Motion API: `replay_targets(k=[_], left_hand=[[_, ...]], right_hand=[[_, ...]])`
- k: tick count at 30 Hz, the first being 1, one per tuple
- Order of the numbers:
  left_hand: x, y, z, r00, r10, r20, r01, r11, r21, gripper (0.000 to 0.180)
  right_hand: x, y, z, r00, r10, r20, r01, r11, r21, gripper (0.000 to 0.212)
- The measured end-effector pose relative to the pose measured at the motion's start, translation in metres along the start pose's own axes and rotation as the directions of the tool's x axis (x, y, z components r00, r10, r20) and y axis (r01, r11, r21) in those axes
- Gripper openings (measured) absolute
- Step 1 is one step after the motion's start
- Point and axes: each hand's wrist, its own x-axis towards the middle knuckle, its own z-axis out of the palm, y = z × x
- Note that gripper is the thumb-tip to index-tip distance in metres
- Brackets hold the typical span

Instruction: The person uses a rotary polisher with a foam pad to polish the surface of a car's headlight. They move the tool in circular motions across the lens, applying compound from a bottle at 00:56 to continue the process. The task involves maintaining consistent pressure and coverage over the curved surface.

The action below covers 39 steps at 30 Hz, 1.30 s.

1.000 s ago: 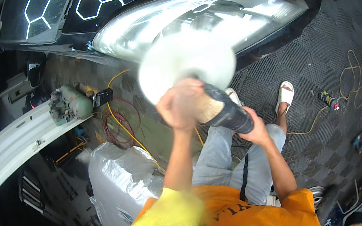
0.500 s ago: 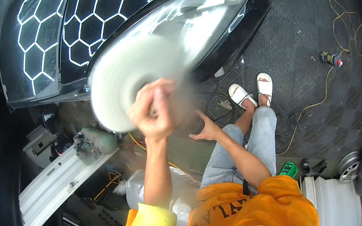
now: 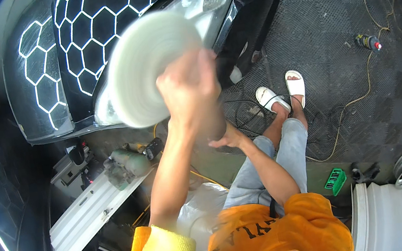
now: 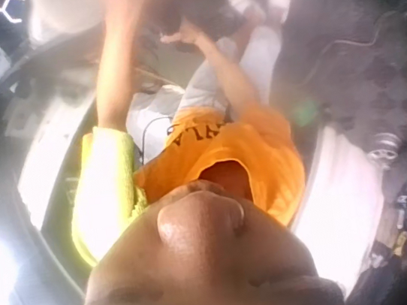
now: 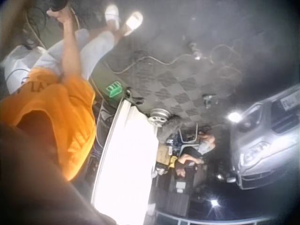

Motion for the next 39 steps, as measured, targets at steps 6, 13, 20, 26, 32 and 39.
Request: replay_targets(k=[6,13,20,26,32,39], left_hand=[[-0.037,-0.019,-0.019,0.999,-0.038,-0.016,0.039,0.999,0.037,0.02],[0.013,0.014,0.025,0.998,0.055,0.01,-0.055,0.997,0.05,0.014],[0.043,0.025,0.065,0.993,0.121,0.014,-0.122,0.992,0.038,0.022],[0.001,-0.003,0.044,0.983,0.184,0.008,-0.184,0.982,0.045,0.017],[-0.069,-0.032,-0.017,0.991,0.132,-0.012,-0.131,0.989,0.07,0.007],[-0.09,-0.046,-0.031,0.996,0.091,0.01,-0.092,0.986,0.138,0.015]], right_hand=[[-0.022,0.013,0.031,1.0,-0.022,0.009,0.02,0.987,0.157,0.073],[0.001,0.002,-0.01,1.0,-0.003,0.001,0.003,0.99,-0.142,0.066],[0.015,-0.046,-0.034,0.972,0.218,0.083,-0.233,0.925,0.299,0.063],[0.002,-0.001,0.0,0.995,0.08,0.051,-0.087,0.985,0.148,0.062],[-0.012,0.071,0.061,0.985,0.119,0.122,-0.113,0.992,-0.052,0.073],[-0.019,0.076,0.078,0.996,-0.087,0.009,0.086,0.992,0.09,0.084]])
